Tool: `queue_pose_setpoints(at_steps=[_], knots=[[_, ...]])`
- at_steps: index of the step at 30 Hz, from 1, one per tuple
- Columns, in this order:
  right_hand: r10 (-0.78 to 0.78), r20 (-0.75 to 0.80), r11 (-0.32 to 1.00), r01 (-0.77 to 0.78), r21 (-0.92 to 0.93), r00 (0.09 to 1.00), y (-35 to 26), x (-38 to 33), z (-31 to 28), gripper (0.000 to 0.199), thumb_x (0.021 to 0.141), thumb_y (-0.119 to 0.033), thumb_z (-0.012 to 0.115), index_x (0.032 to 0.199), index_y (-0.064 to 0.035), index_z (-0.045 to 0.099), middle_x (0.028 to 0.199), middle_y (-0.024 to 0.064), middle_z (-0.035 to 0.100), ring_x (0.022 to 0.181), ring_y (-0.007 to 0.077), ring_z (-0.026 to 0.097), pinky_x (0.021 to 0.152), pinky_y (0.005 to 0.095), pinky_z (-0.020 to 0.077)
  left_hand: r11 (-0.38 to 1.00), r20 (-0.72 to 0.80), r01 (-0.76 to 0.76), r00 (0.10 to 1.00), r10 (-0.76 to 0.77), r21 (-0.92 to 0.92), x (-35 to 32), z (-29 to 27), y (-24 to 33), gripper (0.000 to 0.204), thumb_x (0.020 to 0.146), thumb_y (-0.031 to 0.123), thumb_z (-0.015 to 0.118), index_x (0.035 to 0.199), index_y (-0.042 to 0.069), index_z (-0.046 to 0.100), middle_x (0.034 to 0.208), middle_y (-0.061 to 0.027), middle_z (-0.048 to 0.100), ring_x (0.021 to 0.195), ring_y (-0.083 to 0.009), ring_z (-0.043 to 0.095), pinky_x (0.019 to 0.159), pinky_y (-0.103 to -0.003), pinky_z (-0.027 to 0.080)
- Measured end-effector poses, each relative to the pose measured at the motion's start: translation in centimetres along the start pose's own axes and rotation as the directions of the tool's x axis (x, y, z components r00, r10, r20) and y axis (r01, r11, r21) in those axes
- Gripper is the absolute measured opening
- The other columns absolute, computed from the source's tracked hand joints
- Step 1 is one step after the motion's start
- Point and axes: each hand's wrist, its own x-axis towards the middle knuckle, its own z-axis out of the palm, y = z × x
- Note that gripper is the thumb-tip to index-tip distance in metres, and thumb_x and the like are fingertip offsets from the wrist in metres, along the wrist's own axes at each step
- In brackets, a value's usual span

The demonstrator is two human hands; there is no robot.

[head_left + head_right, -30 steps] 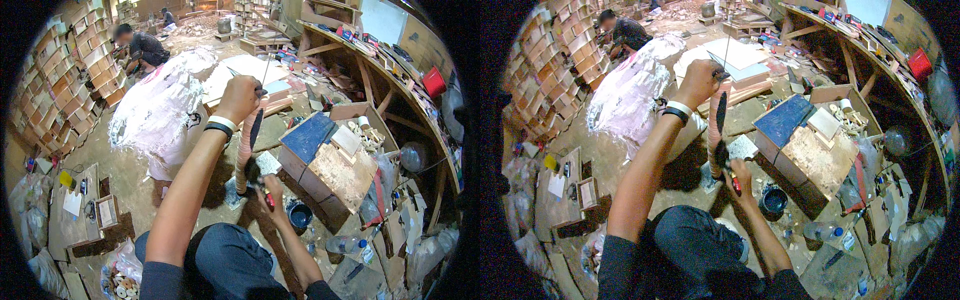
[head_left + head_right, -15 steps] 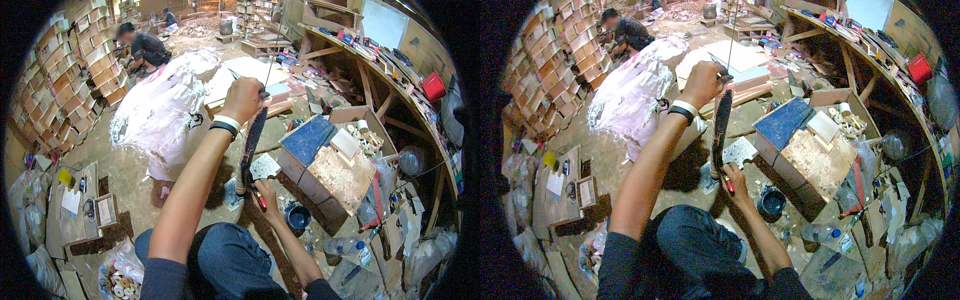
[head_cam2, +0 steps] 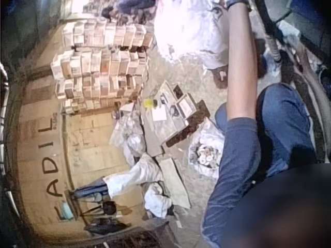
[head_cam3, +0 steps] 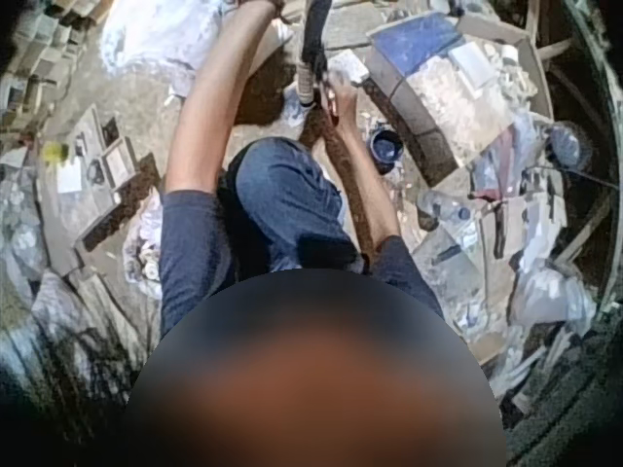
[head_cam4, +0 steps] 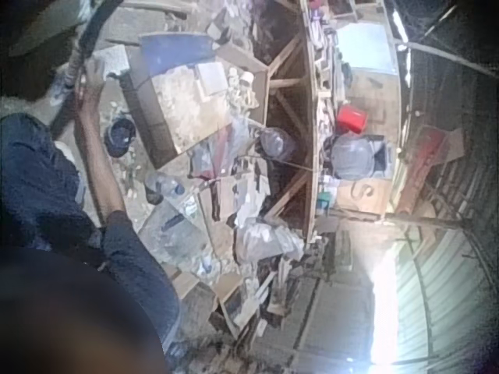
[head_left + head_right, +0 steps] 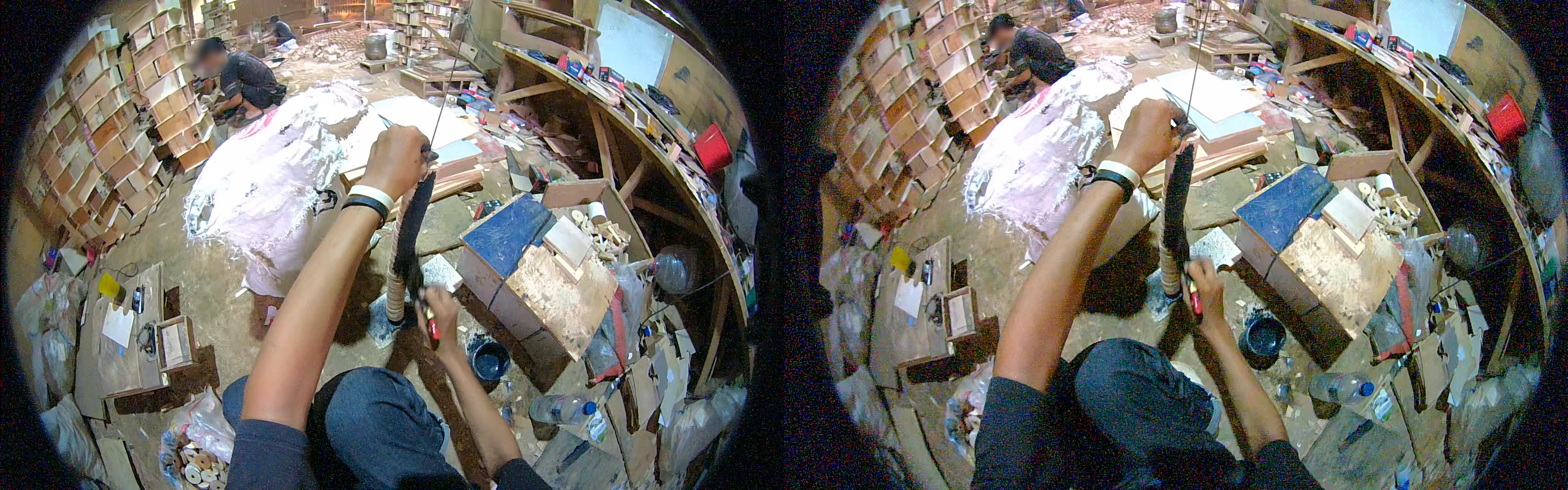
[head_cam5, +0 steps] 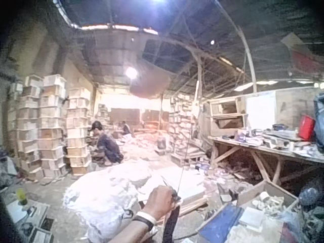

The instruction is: The person sits on the floor and threads small wooden discs onto a thin rod, then applies a dark liquid to the assembled stack using a brush. The person handles the discs one at a time from a bag and builds a vertical stack on the rod.

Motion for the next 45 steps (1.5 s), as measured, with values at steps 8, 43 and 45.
queue_pose_setpoints(at_steps=[8,43,45], knots=[[-0.124,-0.146,0.992,0.121,-0.034,0.982,-1.0,5.4,-2.3,0.018,0.083,0.0,0.071,0.098,-0.0003,0.061,0.093,0.0204,0.06,0.084,0.0406,0.061,0.073,0.0459,0.0496,1.0,-0.033,-0.028,0.999,0.027,-0.012,0.2,-0.2,-1.5,0.02,0.073,0.005,0.074,0.092,0.004,0.08,0.078,-0.0233,0.071,0.073,-0.0373,0.071,0.074,-0.043,0.058],[-0.191,-0.139,0.982,0.189,-0.026,0.972,-6.9,10.1,-5.7,0.019,0.084,-0.001,0.074,0.096,0.002,0.06,0.092,0.0179,0.06,0.081,0.0321,0.062,0.07,0.0383,0.0485,0.997,0.071,0.063,0.996,-0.06,-0.042,0.6,-1.5,-0.7,0.012,0.074,0.014,0.079,0.082,0.005,0.078,0.084,-0.0242,0.072,0.081,-0.041,0.072,0.079,-0.046,0.06],[-0.193,-0.061,0.98,0.195,0.04,0.979,-7.0,8.0,-5.2,0.02,0.083,0.0,0.074,0.096,0.0021,0.059,0.09,0.0186,0.058,0.079,0.0335,0.061,0.069,0.0385,0.0483,0.998,0.038,0.053,0.998,-0.052,-0.026,0.5,-1.5,-0.1,0.011,0.074,0.012,0.078,0.08,0.004,0.078,0.079,-0.022,0.072,0.075,-0.0375,0.072,0.076,-0.044,0.06]])
